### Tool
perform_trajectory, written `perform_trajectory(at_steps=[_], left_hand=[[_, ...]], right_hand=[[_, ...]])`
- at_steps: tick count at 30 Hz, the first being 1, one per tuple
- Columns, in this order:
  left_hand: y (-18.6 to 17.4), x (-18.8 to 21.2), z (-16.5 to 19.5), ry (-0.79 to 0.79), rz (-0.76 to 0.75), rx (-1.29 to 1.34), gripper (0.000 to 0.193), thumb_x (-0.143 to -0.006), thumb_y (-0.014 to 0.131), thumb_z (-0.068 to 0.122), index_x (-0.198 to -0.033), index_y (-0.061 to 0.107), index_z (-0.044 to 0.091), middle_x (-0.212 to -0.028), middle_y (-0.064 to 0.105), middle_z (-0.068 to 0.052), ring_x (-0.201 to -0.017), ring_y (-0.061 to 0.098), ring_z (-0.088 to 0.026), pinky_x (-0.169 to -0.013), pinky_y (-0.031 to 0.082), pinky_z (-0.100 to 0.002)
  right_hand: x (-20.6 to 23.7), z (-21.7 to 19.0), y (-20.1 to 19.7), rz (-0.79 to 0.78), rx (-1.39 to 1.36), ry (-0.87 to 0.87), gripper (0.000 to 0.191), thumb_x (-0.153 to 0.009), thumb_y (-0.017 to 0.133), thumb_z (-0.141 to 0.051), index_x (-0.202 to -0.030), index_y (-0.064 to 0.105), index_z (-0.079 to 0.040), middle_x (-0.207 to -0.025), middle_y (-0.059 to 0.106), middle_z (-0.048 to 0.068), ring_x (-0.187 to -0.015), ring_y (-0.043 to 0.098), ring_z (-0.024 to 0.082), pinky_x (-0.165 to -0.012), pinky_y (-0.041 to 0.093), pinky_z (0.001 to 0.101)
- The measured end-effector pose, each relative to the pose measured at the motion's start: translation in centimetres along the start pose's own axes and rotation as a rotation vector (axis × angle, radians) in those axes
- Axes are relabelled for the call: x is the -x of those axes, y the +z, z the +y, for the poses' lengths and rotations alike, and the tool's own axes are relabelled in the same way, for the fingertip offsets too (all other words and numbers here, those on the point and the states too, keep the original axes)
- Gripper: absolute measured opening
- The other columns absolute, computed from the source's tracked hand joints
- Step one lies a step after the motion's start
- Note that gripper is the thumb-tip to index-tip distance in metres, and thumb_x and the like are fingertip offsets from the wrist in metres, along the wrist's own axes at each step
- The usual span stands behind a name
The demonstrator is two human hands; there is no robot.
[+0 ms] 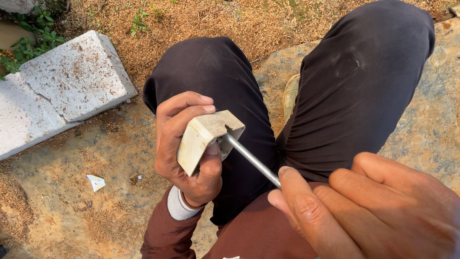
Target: The person uses a chisel to scrape and clean the interior of a small beige plastic electrical component. They then insert a thin white wire into the component and adjust it with their fingers.
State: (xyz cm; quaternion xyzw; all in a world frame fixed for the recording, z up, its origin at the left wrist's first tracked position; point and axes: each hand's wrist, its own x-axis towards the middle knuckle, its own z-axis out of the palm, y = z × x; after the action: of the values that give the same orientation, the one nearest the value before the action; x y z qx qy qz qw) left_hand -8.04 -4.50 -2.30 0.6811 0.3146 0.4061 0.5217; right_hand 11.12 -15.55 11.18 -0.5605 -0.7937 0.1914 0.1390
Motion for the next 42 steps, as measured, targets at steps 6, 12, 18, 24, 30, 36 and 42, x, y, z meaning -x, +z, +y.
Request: perform_trajectory(at_steps=[6, 12, 18, 24, 30, 36, 42], left_hand=[[-0.1, 0.0, 0.4, 0.034, -0.019, -0.031, 0.047, -0.107, 0.062, 0.046, -0.123, 0.064, 0.001, -0.124, 0.062, -0.015, -0.105, 0.062, -0.018, -0.090, 0.052, -0.030], [0.1, -0.2, 0.2, 0.007, -0.036, -0.102, 0.050, -0.102, 0.059, 0.044, -0.110, 0.061, -0.005, -0.106, 0.068, -0.019, -0.094, 0.071, -0.026, -0.084, 0.061, -0.039], [0.3, -0.1, -0.1, 0.080, -0.044, -0.108, 0.052, -0.107, 0.062, 0.049, -0.125, 0.062, 0.000, -0.119, 0.069, -0.014, -0.105, 0.072, -0.022, -0.091, 0.060, -0.032], [0.2, 0.2, -0.6, 0.090, -0.061, -0.128, 0.040, -0.104, 0.063, 0.033, -0.125, 0.063, -0.001, -0.115, 0.070, -0.014, -0.107, 0.072, -0.023, -0.093, 0.060, -0.033], [0.3, 0.2, -0.9, 0.081, -0.053, -0.114, 0.035, -0.099, 0.064, 0.023, -0.124, 0.064, -0.001, -0.114, 0.070, -0.014, -0.105, 0.072, -0.022, -0.092, 0.059, -0.032], [0.4, 0.4, -1.0, 0.065, -0.036, -0.087, 0.028, -0.099, 0.062, 0.015, -0.120, 0.065, -0.003, -0.114, 0.071, -0.015, -0.104, 0.071, -0.022, -0.089, 0.056, -0.031], [0.4, 0.6, -0.7, 0.007, -0.021, -0.037, 0.031, -0.097, 0.059, 0.013, -0.122, 0.064, -0.004, -0.112, 0.070, -0.016, -0.101, 0.071, -0.021, -0.091, 0.058, -0.031]], right_hand=[[0.4, -0.6, 0.4, 0.024, -0.027, 0.095, 0.043, -0.092, 0.074, -0.021, -0.120, 0.061, 0.010, -0.057, 0.057, 0.002, -0.048, 0.051, 0.014, -0.045, 0.032, 0.0321], [-0.6, -1.2, 0.1, 0.042, -0.052, 0.123, 0.044, -0.092, 0.077, -0.019, -0.122, 0.062, 0.009, -0.056, 0.056, 0.001, -0.047, 0.050, 0.012, -0.043, 0.032, 0.0312], [-2.2, -1.0, -0.5, 0.129, -0.037, 0.193, 0.037, -0.084, 0.084, -0.016, -0.108, 0.065, 0.004, -0.055, 0.057, 0.006, -0.046, 0.055, 0.017, -0.040, 0.036, 0.0329], [-2.2, -0.1, -0.9, 0.154, -0.175, 0.227, 0.033, -0.081, 0.083, -0.009, -0.104, 0.066, 0.008, -0.056, 0.060, 0.008, -0.044, 0.057, 0.020, -0.042, 0.042, 0.0368], [-3.2, 0.3, -1.7, -0.019, -0.243, 0.400, 0.026, -0.086, 0.083, -0.021, -0.100, 0.073, -0.002, -0.049, 0.056, 0.007, -0.042, 0.060, 0.024, -0.042, 0.045, 0.0426], [-2.8, 0.4, -1.7, -0.028, -0.305, 0.411, 0.021, -0.091, 0.074, -0.025, -0.085, 0.067, -0.006, -0.050, 0.053, 0.010, -0.050, 0.061, 0.031, -0.044, 0.040, 0.0464], [-2.1, 0.9, -0.7, -0.093, -0.371, 0.392, 0.022, -0.094, 0.069, -0.028, -0.083, 0.066, -0.010, -0.051, 0.058, 0.004, -0.049, 0.061, 0.027, -0.047, 0.044, 0.0439]])
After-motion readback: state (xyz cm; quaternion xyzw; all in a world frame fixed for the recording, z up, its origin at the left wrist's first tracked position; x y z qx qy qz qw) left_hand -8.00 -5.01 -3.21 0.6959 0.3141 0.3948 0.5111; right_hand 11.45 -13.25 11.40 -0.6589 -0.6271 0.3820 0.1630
